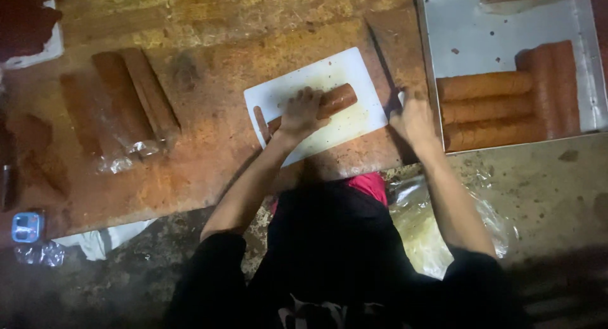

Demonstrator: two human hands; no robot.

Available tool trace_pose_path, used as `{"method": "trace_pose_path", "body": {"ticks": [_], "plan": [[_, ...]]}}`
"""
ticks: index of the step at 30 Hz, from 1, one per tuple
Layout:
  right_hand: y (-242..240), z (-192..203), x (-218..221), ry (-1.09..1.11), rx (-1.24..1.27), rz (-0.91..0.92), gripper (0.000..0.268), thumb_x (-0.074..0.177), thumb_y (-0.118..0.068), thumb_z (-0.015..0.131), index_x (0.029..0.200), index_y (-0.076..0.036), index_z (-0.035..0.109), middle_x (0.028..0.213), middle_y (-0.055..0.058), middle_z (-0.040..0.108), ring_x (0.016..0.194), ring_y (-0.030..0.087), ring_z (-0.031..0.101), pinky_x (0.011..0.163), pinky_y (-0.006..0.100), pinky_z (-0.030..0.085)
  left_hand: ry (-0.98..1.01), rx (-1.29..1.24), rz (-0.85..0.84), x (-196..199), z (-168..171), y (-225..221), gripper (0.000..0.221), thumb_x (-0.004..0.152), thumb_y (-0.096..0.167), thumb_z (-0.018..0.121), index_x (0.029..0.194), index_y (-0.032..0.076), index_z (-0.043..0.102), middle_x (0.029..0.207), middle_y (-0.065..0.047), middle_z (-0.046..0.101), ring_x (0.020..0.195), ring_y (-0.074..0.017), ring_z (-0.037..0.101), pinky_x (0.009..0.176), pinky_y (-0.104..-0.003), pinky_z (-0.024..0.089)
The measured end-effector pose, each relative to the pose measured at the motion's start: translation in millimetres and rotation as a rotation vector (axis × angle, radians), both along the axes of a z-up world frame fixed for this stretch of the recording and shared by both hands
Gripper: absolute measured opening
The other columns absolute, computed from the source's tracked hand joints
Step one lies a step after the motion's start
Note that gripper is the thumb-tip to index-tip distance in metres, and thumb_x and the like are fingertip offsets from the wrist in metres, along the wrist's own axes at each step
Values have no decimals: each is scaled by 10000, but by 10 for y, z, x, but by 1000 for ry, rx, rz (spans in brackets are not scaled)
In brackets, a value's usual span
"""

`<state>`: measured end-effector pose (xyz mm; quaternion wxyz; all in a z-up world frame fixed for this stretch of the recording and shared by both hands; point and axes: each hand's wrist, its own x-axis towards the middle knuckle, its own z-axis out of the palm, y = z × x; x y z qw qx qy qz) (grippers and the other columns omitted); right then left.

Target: Slicing long cylindrical food rolls into smaller pieces and arranging them in a tray.

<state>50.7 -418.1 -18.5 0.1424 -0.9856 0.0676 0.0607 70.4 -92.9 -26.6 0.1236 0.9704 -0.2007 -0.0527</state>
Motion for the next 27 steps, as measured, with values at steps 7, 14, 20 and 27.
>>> {"method": "trace_pose_path", "body": {"ticks": [7,14,20,27], "plan": [[487,685,-1383,-2,341,-58,333,1088,-353,408,1347,-153,471,1139,258,720,999,573,658,961,673,466,-89,-348,-101,5,320,-297,551,988,404,669,1381,155,374,1183,-155,608,1131,-380,662,871,-547,569],[952,1538,-1396,259,422,-22,576,1076,-331,349,1630,-296,192,1177,365,670,1072,601,620,950,698,458,-220,-674,-66,-88,292,-298,241,1003,226,701,1237,237,641,1131,-121,711,959,-419,713,777,-507,600],[926,1079,-1321,251,236,43,517,1072,-418,384,1579,-470,293,1067,358,708,979,548,690,930,602,528,-525,-372,-93,-15,113,-289,139,913,323,791,1004,226,750,957,-80,728,787,-304,760,677,-386,605],[996,1093,-1338,232,274,50,536,1064,-384,392,1573,-497,270,1104,326,710,963,537,688,882,613,545,-224,-573,13,11,259,-314,286,879,367,810,1128,351,670,998,37,692,933,-243,753,775,-386,619]]}}
